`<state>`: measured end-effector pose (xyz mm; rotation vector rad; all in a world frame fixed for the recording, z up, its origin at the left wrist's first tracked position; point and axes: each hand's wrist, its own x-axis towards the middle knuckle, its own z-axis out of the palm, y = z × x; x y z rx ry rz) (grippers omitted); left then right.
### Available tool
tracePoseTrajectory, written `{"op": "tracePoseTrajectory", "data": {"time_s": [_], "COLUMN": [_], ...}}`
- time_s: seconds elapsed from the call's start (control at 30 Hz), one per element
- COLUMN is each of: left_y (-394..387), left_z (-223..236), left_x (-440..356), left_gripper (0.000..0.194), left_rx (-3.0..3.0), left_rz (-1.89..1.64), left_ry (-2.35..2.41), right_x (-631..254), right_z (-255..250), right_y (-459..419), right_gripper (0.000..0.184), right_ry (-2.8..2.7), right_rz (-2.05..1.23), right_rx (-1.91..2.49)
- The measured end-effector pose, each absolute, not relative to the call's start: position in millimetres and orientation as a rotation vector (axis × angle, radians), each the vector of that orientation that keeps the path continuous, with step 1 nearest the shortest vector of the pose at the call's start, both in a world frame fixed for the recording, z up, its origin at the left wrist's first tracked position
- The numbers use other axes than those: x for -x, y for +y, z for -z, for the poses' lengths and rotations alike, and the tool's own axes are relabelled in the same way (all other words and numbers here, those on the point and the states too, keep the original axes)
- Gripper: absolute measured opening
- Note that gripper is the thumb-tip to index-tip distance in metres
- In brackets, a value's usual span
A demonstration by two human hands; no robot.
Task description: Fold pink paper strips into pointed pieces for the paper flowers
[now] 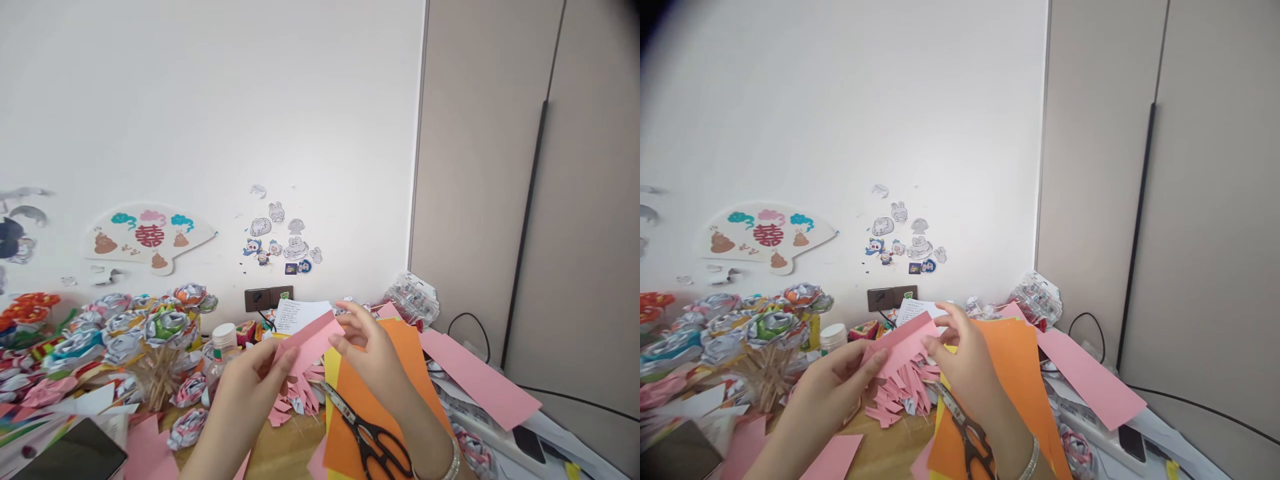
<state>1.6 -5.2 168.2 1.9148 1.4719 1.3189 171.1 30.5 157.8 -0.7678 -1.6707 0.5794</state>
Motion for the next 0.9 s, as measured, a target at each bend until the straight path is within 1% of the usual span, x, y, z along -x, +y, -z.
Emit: {"op": "tracePoseTrajectory", "data": {"time_s": [0.03,0.1,0.17,0.2,0.3,0.37,0.43,0.53,0.63,0.73,0.9], "left_y": [-6,-8,-10,-10,-11,-11,-12,-14,-16,-18,-19], "left_z": [-169,-168,-166,-165,-163,-163,-164,-167,-169,-169,-167], "left_x": [-3,-6,-10,-11,-14,-15,-15,-16,-17,-17,-18], "left_gripper": [0.023,0.017,0.014,0.015,0.019,0.024,0.026,0.023,0.021,0.021,0.025], "left_rx": [-1.871,-1.874,-1.971,-2.025,-2.097,-2.078,-2.042,-1.995,-1.985,-2.005,-2.062], "left_rz": [-1.310,-1.242,-1.156,-1.123,-1.125,-1.169,-1.235,-1.320,-1.365,-1.376,-1.311], "left_ry": [1.403,1.308,1.308,1.333,1.421,1.485,1.527,1.500,1.479,1.504,1.545], "right_x": [-171,-170,-169,-168,-166,-165,-164,-162,-160,-160,-160], "right_z": [-157,-157,-158,-159,-163,-164,-163,-160,-158,-158,-160], "right_y": [32,32,28,26,16,13,14,20,25,26,24], "right_gripper": [0.035,0.027,0.018,0.017,0.021,0.023,0.024,0.033,0.032,0.030,0.032], "right_ry": [-1.654,-1.673,-1.762,-1.828,-2.005,-1.986,-1.862,-1.625,-1.547,-1.541,-1.570], "right_rz": [-0.655,-0.718,-0.656,-0.608,-0.552,-0.630,-0.823,-1.165,-1.366,-1.431,-1.435], "right_rx": [0.751,0.744,0.771,0.775,0.736,0.708,0.662,0.571,0.488,0.430,0.416]}}
